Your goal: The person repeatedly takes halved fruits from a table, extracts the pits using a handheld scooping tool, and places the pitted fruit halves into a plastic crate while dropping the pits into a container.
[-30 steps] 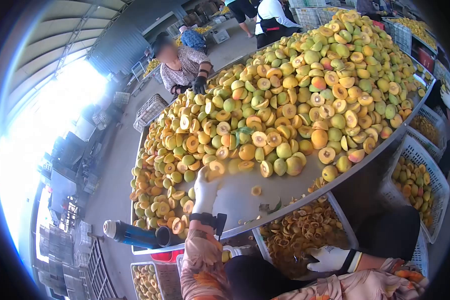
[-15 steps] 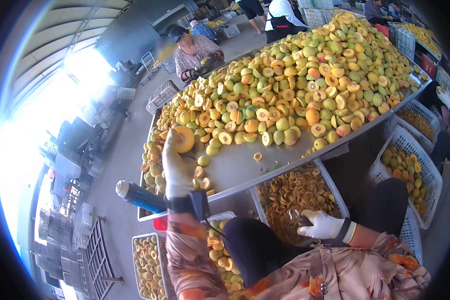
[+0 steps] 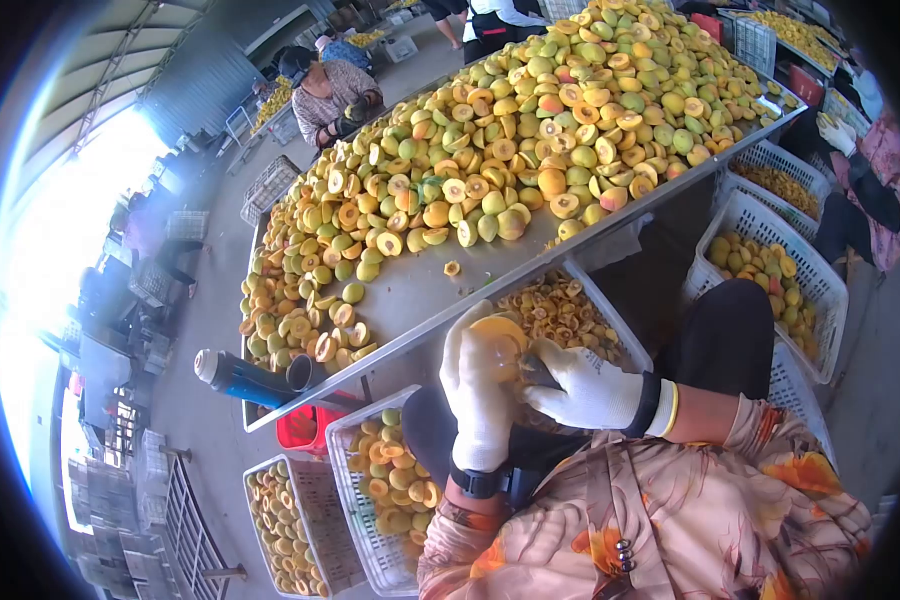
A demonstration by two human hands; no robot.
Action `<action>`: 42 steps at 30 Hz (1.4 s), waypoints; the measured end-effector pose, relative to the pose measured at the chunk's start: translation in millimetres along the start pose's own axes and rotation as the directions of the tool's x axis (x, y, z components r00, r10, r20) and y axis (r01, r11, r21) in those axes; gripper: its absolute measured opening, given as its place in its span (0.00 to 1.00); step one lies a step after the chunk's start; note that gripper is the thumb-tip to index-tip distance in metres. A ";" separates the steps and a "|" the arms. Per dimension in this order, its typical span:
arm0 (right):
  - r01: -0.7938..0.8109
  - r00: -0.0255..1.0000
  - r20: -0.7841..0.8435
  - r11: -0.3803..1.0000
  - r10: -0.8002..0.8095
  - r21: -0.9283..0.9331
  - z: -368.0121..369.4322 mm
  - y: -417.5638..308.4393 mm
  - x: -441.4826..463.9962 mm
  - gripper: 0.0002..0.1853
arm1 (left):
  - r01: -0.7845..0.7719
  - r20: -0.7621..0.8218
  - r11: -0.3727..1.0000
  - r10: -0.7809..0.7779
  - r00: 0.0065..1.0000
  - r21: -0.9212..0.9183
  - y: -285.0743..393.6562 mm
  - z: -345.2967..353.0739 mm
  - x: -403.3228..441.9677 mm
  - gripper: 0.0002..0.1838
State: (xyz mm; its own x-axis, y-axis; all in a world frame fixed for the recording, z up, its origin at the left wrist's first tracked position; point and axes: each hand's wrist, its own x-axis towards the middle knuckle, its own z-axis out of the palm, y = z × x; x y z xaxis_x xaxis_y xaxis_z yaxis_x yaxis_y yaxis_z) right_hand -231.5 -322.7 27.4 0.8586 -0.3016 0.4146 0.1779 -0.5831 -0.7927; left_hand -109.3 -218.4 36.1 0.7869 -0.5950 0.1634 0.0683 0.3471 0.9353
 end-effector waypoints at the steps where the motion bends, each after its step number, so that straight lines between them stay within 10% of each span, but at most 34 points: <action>1: -0.004 1.000 -0.018 1.000 0.004 -0.011 2.0 0.1 -2.1 0.14 | -0.017 -0.023 0.998 0.018 1.000 0.061 2.4 4.0 -4.6 0.30; 10: -0.089 0.988 0.117 0.991 0.100 -0.097 8.1 -3.6 -8.0 0.15 | -0.234 -0.111 0.937 0.269 0.957 0.260 3.1 14.5 -14.0 0.28; 12: 0.328 0.941 0.126 0.748 -0.315 -0.577 18.8 17.8 -6.7 0.14 | -0.232 -0.100 0.931 0.269 0.958 0.281 3.5 13.7 -11.2 0.28; 14: 0.378 0.922 0.135 0.776 -0.362 -0.505 23.8 32.8 -10.8 0.13 | -0.230 -0.073 0.927 0.263 0.962 0.296 3.2 9.4 -5.4 0.29; 16: 0.036 0.989 0.138 0.989 -0.056 0.146 2.6 3.7 4.3 0.14 | -0.209 0.011 0.948 0.212 0.977 0.239 9.0 6.2 0.4 0.31; 19: 0.008 0.965 0.245 0.945 -0.092 0.326 -10.6 4.3 17.2 0.15 | -0.156 0.111 0.974 0.138 0.984 0.166 12.0 2.4 12.4 0.33; 22: -0.558 0.678 0.672 0.803 0.296 0.210 -41.8 -1.2 32.9 0.17 | -0.146 0.180 0.976 0.116 0.977 0.163 7.7 1.8 25.3 0.34; 28: -0.503 0.724 0.621 0.845 0.300 0.178 -40.9 15.7 33.7 0.21 | 0.032 0.142 0.999 -0.038 0.989 0.044 1.3 11.3 28.2 0.34; 31: -0.143 0.971 0.221 0.956 0.087 0.254 -11.3 18.1 18.3 0.22 | 0.046 0.071 0.995 -0.040 0.997 -0.084 -11.0 15.9 21.8 0.31; 34: -0.419 0.818 0.526 0.867 0.232 0.270 -23.1 24.4 23.0 0.25 | -0.086 -0.041 0.994 0.088 0.995 0.064 -19.9 16.3 21.2 0.27; 42: -0.297 0.748 0.640 0.951 0.178 0.082 -46.5 22.6 36.4 0.26 | 0.054 0.012 0.995 -0.053 0.999 -0.082 -16.3 17.5 19.5 0.26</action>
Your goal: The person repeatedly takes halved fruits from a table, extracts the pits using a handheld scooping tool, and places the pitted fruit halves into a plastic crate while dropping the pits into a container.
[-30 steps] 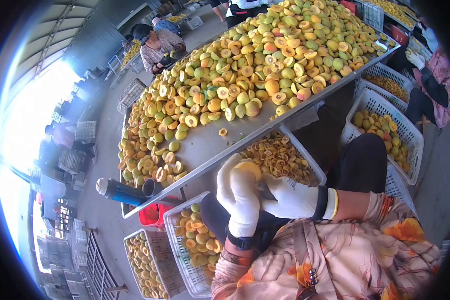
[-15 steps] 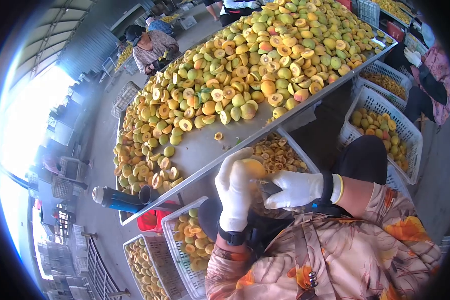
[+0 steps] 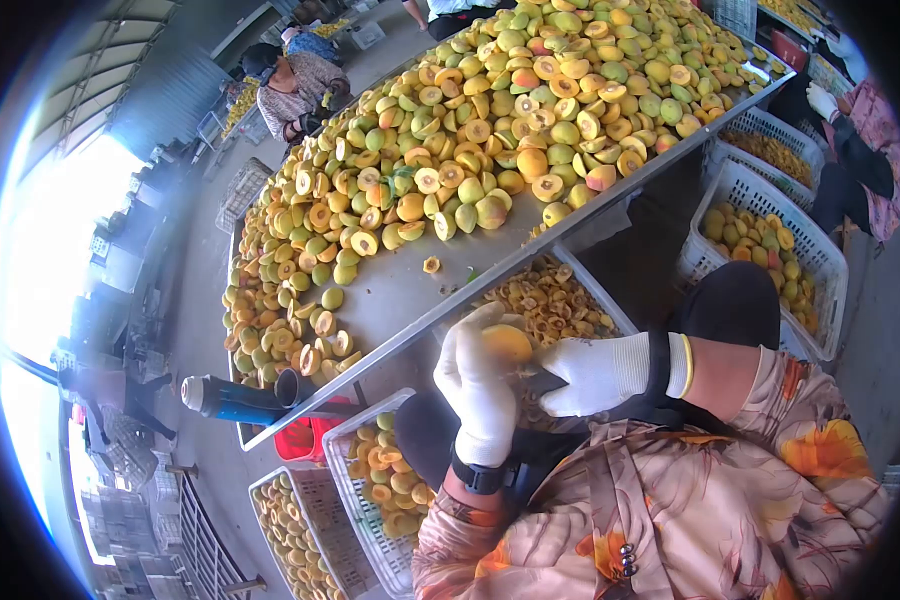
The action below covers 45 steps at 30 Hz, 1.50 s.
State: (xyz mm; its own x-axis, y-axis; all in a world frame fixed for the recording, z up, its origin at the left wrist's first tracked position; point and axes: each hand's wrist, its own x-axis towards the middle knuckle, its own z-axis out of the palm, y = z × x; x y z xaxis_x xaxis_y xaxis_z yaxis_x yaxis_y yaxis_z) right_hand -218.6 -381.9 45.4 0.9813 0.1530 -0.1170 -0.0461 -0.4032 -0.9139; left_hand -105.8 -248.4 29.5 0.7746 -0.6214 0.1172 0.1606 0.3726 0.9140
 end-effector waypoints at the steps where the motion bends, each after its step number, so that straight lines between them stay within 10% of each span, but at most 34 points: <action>1: -0.003 1.000 0.011 1.000 0.002 0.001 -0.6 0.2 0.3 0.27 | -0.010 0.006 0.999 0.010 1.000 0.047 -0.6 -0.8 0.6 0.27; 12: 0.201 0.979 -0.105 0.930 -0.176 0.309 17.7 16.3 8.4 0.23 | 0.021 0.121 0.999 -0.025 0.992 0.030 23.7 16.2 9.0 0.32; 16: -0.249 0.955 0.295 0.603 0.023 0.758 7.2 -3.3 -0.5 0.12 | -0.010 0.317 1.000 0.013 0.948 -0.013 17.4 2.2 18.8 0.34; 20: -0.321 0.918 0.390 0.439 -0.075 0.839 12.6 6.5 2.9 0.12 | 0.021 0.328 0.999 -0.011 0.944 -0.028 13.6 2.8 14.2 0.37; 25: -0.230 0.940 0.338 0.643 -0.046 0.730 11.0 7.8 4.0 0.09 | -0.048 -0.044 0.992 0.053 0.998 0.117 14.5 -44.7 12.9 0.35; 29: -0.205 0.979 -0.011 0.966 0.205 -0.156 25.8 61.0 11.5 0.17 | -0.005 -0.341 0.965 0.097 0.935 0.263 42.9 -134.6 -29.3 0.33; 31: -0.293 0.955 -0.113 0.937 0.276 -0.189 35.7 93.4 7.4 0.21 | 0.171 -0.427 0.820 0.096 0.899 0.546 58.2 -187.4 -58.4 0.26; 33: -0.321 0.943 -0.141 0.935 0.302 -0.149 35.0 97.5 7.2 0.21 | 0.524 -0.512 0.406 -0.149 0.846 0.749 66.1 -240.4 -84.7 0.22; 35: -0.412 0.886 0.003 0.789 0.464 -0.455 29.4 107.5 10.4 0.19 | 0.398 -0.409 -0.335 0.042 0.912 0.854 65.0 -245.4 -89.4 0.20; 39: -0.417 0.889 0.013 0.824 0.457 -0.383 30.8 125.2 15.3 0.19 | 0.200 -0.196 0.002 0.193 0.961 0.980 69.2 -250.9 -6.8 0.15; 45: -0.426 0.894 0.001 0.849 0.449 -0.312 29.0 132.3 28.3 0.19 | -0.051 0.074 -0.129 0.175 0.982 0.990 45.9 -249.8 172.4 0.18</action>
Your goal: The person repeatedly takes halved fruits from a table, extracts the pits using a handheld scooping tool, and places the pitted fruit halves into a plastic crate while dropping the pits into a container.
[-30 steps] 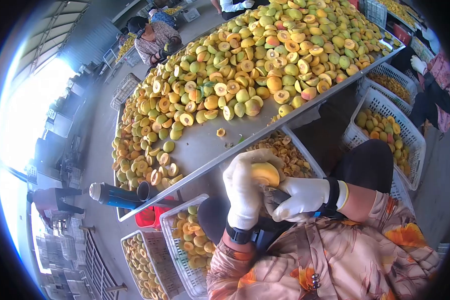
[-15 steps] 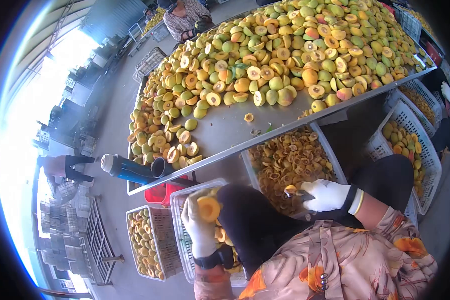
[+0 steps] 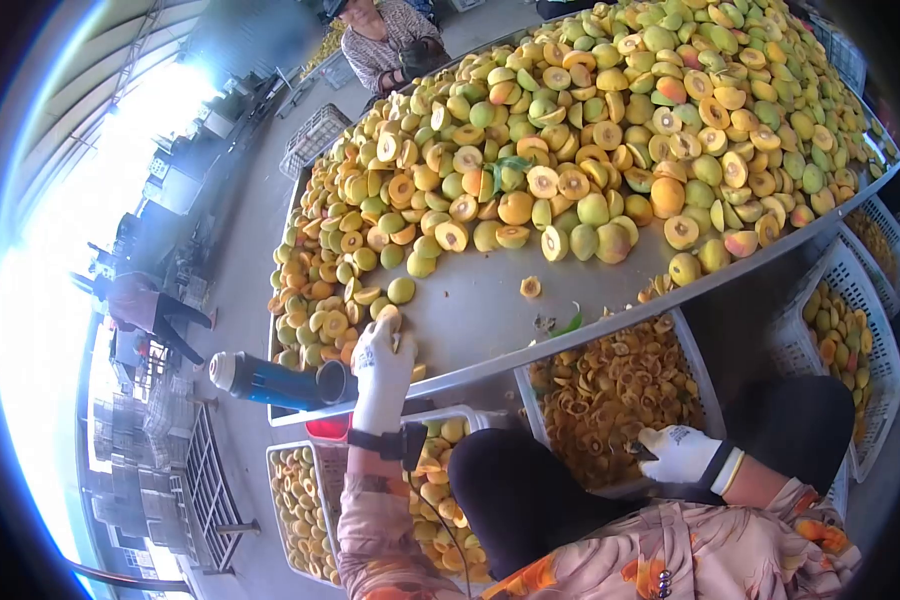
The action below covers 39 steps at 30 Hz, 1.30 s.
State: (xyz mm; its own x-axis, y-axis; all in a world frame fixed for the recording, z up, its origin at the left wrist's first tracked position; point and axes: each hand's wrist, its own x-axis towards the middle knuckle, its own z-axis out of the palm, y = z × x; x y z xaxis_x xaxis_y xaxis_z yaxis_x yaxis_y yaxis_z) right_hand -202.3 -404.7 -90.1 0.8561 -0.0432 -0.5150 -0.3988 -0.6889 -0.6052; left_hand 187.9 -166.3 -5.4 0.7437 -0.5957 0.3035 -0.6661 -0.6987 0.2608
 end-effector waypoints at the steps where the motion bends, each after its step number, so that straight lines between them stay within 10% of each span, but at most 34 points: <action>1: 0.002 1.000 0.026 1.000 -0.002 -0.012 5.4 6.3 5.6 0.19 | -0.027 -0.022 0.999 0.026 0.999 -0.040 -1.6 15.2 25.0 0.19; 6: 0.024 0.998 0.060 0.995 -0.030 0.097 1.3 3.5 12.5 0.23 | -0.189 -0.076 0.979 0.195 0.978 0.082 6.5 84.1 129.0 0.28; 11: 0.031 0.996 0.085 0.993 -0.040 0.113 1.6 10.6 17.7 0.23 | -0.044 0.158 0.962 0.001 0.987 0.269 32.3 118.8 165.6 0.34; 19: -0.009 0.994 0.107 0.988 -0.008 0.156 -6.3 9.7 16.7 0.22 | 0.023 0.042 0.999 -0.021 0.999 -0.041 30.5 155.8 157.7 0.35; 21: -0.019 0.997 0.082 0.987 0.006 0.157 -12.9 4.4 13.0 0.23 | 0.259 0.161 0.836 -0.205 0.965 -0.485 31.7 147.4 147.1 0.34; 24: 0.008 0.999 -0.037 0.983 -0.002 0.183 -7.3 2.0 12.1 0.24 | 0.452 0.378 0.245 -0.296 0.877 -0.858 61.0 103.9 112.5 0.27; 33: 0.220 0.919 -0.392 0.880 -0.043 0.420 -12.0 -41.4 -20.1 0.26 | 0.419 0.448 -0.347 -0.006 0.894 -0.839 159.3 27.6 -37.2 0.22; 37: 0.422 0.795 -0.588 0.835 -0.153 0.353 -26.8 -82.1 -47.4 0.26 | 0.333 0.359 -0.341 -0.015 0.933 -0.879 210.9 8.5 -92.6 0.26; 39: 0.452 0.762 -0.624 0.832 -0.173 0.321 -27.0 -96.5 -61.0 0.26 | -0.037 -0.001 0.383 0.093 0.996 -0.923 222.7 2.8 -115.6 0.24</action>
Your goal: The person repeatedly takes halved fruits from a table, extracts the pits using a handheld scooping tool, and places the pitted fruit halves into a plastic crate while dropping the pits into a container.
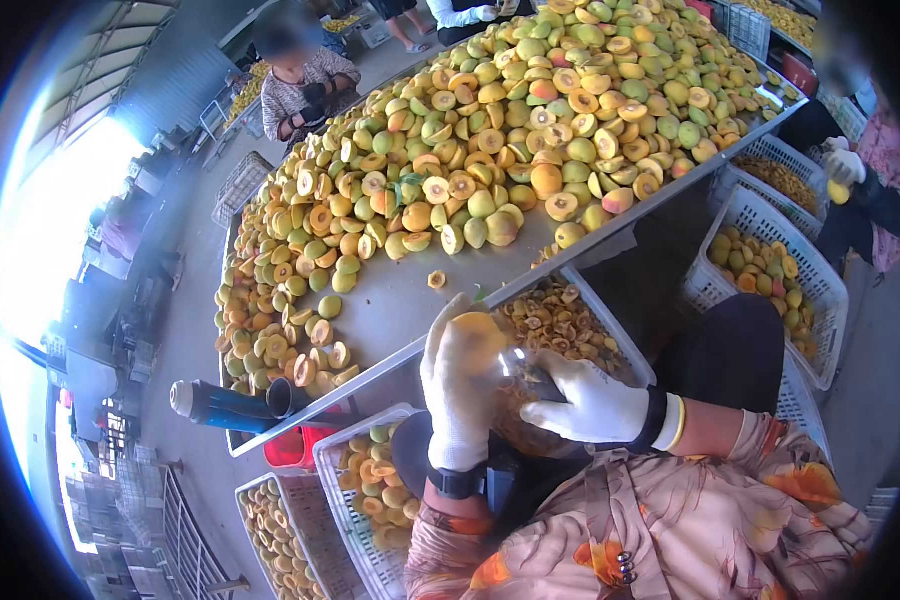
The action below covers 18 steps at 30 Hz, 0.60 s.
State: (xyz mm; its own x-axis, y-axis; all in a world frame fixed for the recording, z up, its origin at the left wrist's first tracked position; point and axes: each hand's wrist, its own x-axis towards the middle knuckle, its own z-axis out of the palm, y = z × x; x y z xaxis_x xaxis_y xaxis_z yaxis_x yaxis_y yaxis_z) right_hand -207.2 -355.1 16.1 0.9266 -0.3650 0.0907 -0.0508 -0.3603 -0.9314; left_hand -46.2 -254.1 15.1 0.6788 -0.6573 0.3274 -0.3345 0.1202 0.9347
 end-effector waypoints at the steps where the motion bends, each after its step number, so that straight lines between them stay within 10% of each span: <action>1: 0.059 0.998 -0.038 0.998 -0.059 0.003 3.1 -3.0 -2.1 0.25 | -0.202 0.074 0.911 0.187 0.979 0.359 5.1 4.7 -7.4 0.23; 3: 0.125 0.988 -0.090 0.992 -0.126 -0.021 6.4 -4.8 -8.0 0.24 | -0.062 -0.053 0.997 0.059 0.997 -0.045 17.3 20.7 -19.9 0.22; 5: 0.124 0.984 -0.123 0.990 -0.131 -0.063 11.3 -5.6 -17.5 0.24 | 0.139 -0.047 0.745 -0.223 0.974 -0.652 35.5 29.6 -31.8 0.21; 18: 0.273 0.952 -0.064 0.922 -0.300 -0.274 27.4 -6.7 -43.3 0.17 | -0.114 -0.225 0.950 0.048 0.973 -0.291 55.1 37.8 -62.3 0.20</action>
State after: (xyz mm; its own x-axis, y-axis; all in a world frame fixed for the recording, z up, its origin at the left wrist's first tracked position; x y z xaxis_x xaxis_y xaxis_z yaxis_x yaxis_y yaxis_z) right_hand -236.7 -313.3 8.8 0.8732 -0.2941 0.3886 0.1036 -0.6672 -0.7377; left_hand -131.7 -234.7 41.0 0.7914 -0.4668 0.3948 -0.2049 0.4059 0.8907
